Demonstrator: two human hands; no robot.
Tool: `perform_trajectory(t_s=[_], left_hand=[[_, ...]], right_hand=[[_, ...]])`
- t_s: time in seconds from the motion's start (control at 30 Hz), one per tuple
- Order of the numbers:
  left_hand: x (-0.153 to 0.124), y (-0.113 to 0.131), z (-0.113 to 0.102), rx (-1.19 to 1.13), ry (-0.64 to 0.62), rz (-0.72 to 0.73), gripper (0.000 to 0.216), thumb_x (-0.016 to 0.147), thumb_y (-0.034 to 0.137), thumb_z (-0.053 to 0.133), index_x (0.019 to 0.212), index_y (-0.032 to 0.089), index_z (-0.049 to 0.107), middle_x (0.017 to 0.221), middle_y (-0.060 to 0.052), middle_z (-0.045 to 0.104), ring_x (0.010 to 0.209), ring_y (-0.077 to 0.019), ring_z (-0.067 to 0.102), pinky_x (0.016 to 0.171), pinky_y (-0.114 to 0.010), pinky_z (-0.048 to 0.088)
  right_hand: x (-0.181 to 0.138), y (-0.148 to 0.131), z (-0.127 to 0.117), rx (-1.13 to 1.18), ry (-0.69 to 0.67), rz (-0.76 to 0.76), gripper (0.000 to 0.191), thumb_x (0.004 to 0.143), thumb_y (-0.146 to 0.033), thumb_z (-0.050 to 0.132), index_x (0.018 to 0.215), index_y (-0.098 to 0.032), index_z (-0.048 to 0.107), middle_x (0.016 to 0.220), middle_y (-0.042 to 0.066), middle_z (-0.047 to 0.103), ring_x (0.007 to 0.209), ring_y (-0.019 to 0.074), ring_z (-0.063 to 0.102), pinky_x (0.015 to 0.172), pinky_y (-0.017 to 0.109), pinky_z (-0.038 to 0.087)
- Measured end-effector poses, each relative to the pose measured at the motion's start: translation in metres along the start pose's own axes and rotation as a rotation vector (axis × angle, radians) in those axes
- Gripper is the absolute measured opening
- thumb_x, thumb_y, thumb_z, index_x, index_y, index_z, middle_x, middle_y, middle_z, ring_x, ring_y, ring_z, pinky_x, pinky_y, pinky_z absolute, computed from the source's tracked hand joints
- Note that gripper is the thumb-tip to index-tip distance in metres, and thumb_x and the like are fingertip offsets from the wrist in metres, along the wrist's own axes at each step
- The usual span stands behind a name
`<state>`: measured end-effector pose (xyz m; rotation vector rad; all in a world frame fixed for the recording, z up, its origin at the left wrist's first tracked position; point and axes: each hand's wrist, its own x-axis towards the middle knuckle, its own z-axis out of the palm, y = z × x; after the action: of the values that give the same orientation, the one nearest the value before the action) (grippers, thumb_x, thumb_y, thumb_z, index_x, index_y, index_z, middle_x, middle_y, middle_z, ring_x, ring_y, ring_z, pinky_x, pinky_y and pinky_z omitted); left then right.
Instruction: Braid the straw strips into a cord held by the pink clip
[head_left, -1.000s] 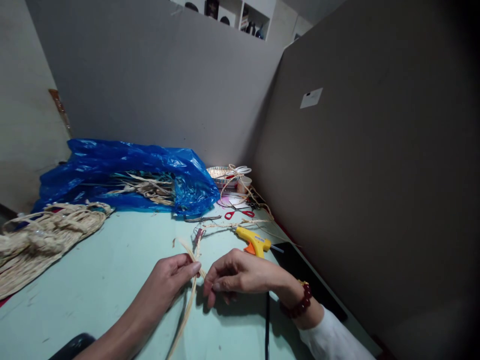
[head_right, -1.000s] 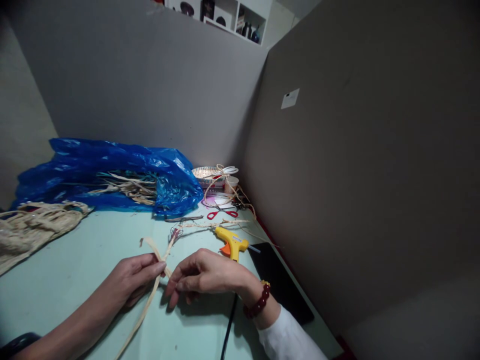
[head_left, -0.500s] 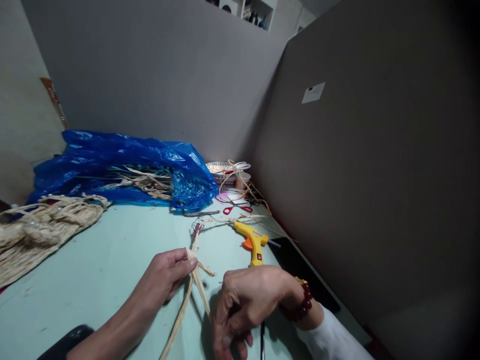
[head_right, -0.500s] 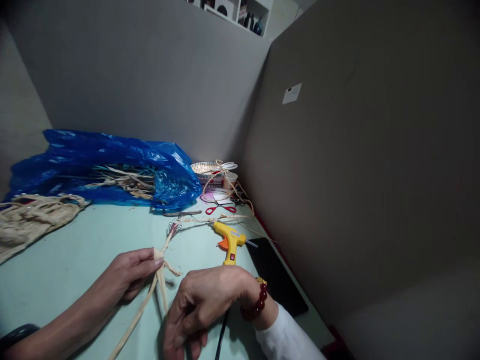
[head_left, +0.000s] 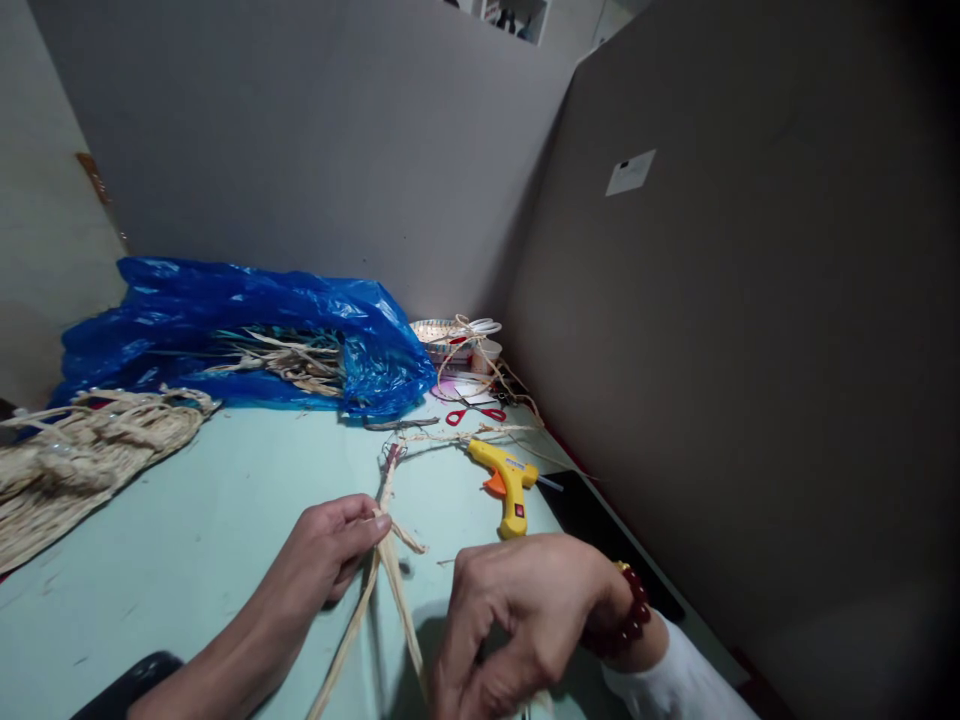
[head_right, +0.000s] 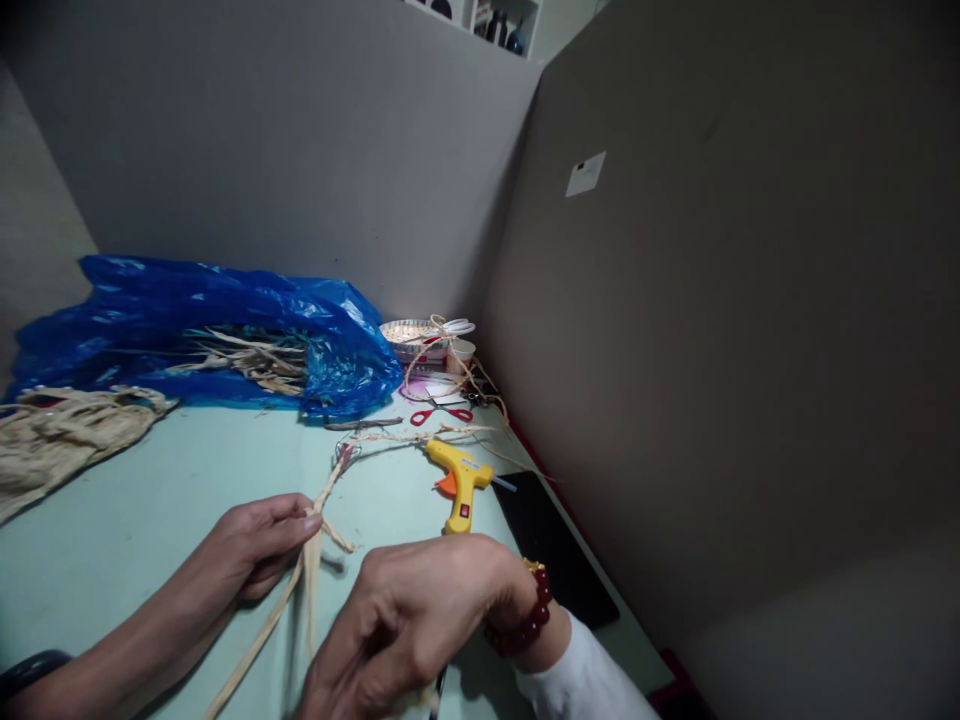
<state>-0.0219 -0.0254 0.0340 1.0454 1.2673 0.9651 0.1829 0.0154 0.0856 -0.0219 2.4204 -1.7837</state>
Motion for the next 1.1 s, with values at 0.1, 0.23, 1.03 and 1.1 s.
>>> perform_trajectory(t_s=[0.1,0.23,1.03,1.1], left_hand=[[0.0,0.0,-0.001,0.022,0.004,0.009,0.029,0.079,0.044,0.06,0.068,0.018,0.054,0.042,0.014,0.024,0.039,-0.0034,0.011,0.042,-0.022,0.004],[0.002,-0.001,-0.004,0.017,-0.025,-0.01,0.03,0.077,0.044,0.062,0.067,0.018,0.053,0.043,0.012,0.027,0.039,-0.0031,0.013,0.042,-0.022,0.004],[-0.002,0.003,-0.004,-0.052,0.134,-0.085,0.032,0.061,0.046,0.077,0.078,0.019,0.072,0.044,0.008,0.036,0.042,-0.008,0.029,0.042,-0.022,0.016],[-0.003,0.003,-0.003,-0.038,0.168,-0.088,0.033,0.06,0.045,0.078,0.081,0.019,0.073,0.043,0.007,0.038,0.044,-0.01,0.035,0.042,-0.022,0.019]], right_hand=[[-0.01,-0.018,0.003,0.142,0.194,0.0,0.025,0.091,-0.027,0.054,0.099,-0.01,0.071,0.104,0.014,0.07,0.099,0.0217,0.067,0.089,0.028,0.049],[-0.008,-0.02,0.004,0.272,0.696,-0.163,0.024,0.088,-0.033,0.061,0.096,-0.014,0.073,0.092,0.011,0.073,0.086,0.0222,0.068,0.083,0.036,0.053],[0.037,0.017,0.015,0.046,1.053,0.182,0.02,0.089,-0.027,0.051,0.072,-0.016,0.054,0.064,-0.003,0.053,0.059,0.008,0.044,0.055,0.019,0.033],[0.036,0.016,0.015,-0.103,1.07,0.259,0.018,0.087,-0.025,0.053,0.072,-0.016,0.057,0.062,-0.004,0.051,0.059,0.0081,0.044,0.055,0.02,0.031]])
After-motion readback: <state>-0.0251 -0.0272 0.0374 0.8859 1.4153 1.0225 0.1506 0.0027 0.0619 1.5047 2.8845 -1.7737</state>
